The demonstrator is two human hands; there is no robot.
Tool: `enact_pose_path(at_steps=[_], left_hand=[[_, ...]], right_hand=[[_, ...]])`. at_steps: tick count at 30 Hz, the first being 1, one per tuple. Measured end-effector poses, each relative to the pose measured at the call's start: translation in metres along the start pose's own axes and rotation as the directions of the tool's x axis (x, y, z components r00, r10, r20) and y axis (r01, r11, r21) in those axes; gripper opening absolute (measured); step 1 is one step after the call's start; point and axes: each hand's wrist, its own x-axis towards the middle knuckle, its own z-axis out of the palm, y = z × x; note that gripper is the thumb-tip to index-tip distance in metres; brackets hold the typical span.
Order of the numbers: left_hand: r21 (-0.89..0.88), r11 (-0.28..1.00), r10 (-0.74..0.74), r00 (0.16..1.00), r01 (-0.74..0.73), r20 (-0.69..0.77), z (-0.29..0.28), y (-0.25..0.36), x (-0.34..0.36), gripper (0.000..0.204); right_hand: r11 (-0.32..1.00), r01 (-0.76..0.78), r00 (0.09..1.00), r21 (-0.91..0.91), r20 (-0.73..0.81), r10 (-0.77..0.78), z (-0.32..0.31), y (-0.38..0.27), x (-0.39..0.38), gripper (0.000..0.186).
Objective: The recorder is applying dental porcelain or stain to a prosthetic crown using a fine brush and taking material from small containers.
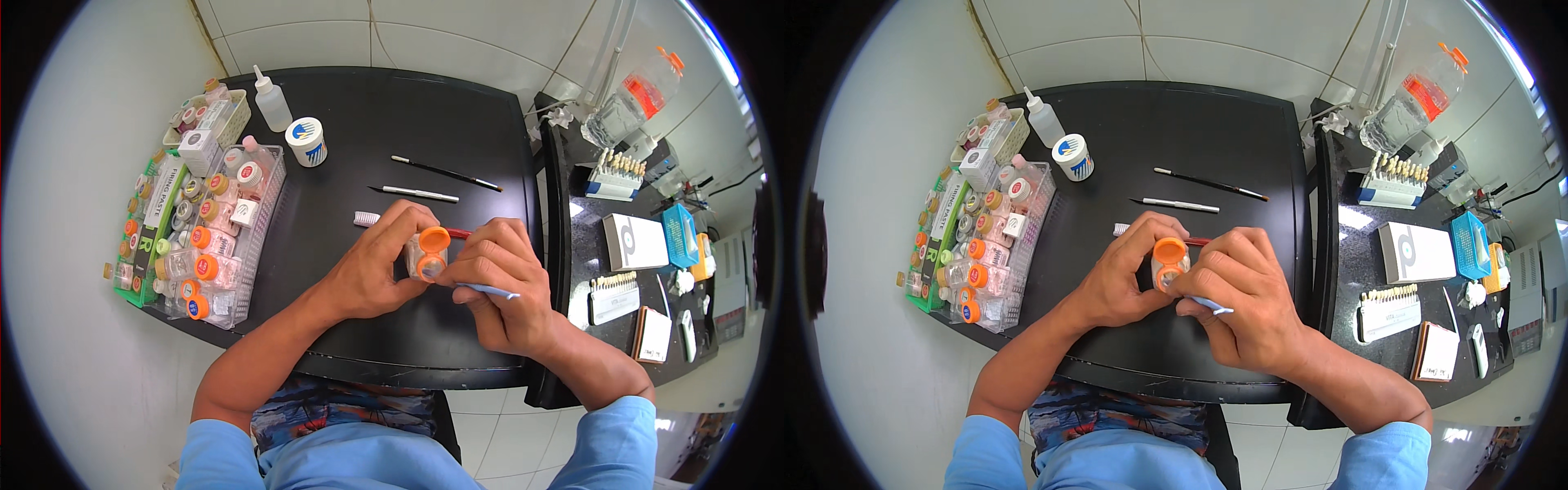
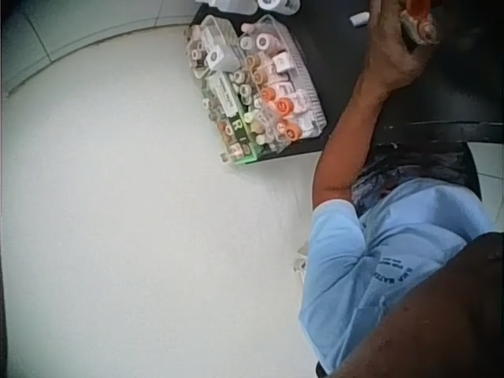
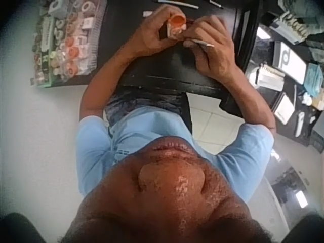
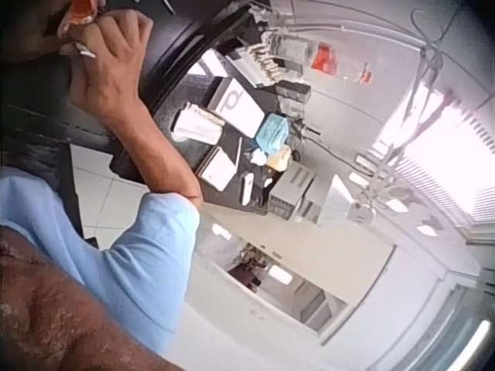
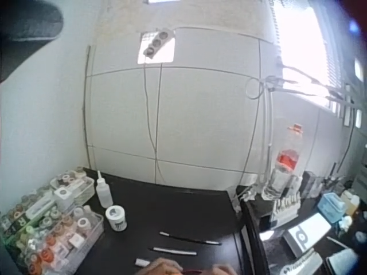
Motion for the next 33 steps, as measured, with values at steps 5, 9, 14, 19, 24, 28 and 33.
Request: enact_pose_path(at_steps=[5, 9, 14, 19, 24, 28, 33], left_hand=[[-0.046, 0.993, -0.111, 0.994, 0.110, -0.019, 0.001, 0.011, 0.000, 0.048], [0.059, 0.998, -0.018, 1.000, 0.018, 0.005, -0.004, 0.007, 0.001, 0.049], [0.065, 0.997, -0.037, 0.999, 0.038, -0.029, -0.003, 0.008, 0.002, 0.050], [0.054, 0.997, -0.048, 0.999, 0.049, -0.021, -0.003, 0.010, 0.001, 0.052], [0.050, 0.991, -0.124, 0.992, 0.124, -0.021, -0.004, 0.015, 0.001, 0.053], [0.056, 0.992, -0.112, 0.993, 0.114, -0.023, -0.004, 0.015, 0.001, 0.052], [0.082, 0.993, -0.078, 0.996, 0.082, -0.053, -0.003, 0.010, 0.000, 0.051]], right_hand=[[0.994, -0.021, 0.996, -0.108, -0.093, 0.011, 0.001, 0.000, 0.000, 0.024], [1.000, -0.011, 1.000, 0.010, -0.010, 0.011, -0.002, -0.001, 0.001, 0.023], [0.997, -0.065, 0.994, -0.035, -0.096, 0.061, -0.001, 0.000, 0.002, 0.019], [0.991, -0.127, 0.983, -0.035, -0.141, 0.121, -0.001, 0.001, 0.001, 0.017], [0.995, -0.091, 0.987, -0.027, -0.138, 0.087, -0.003, 0.001, 0.001, 0.012], [0.989, -0.138, 0.982, 0.050, -0.124, 0.144, -0.002, 0.002, 0.000, 0.012], [0.993, -0.111, 0.984, -0.037, -0.144, 0.105, 0.001, 0.003, 0.002, 0.012]])
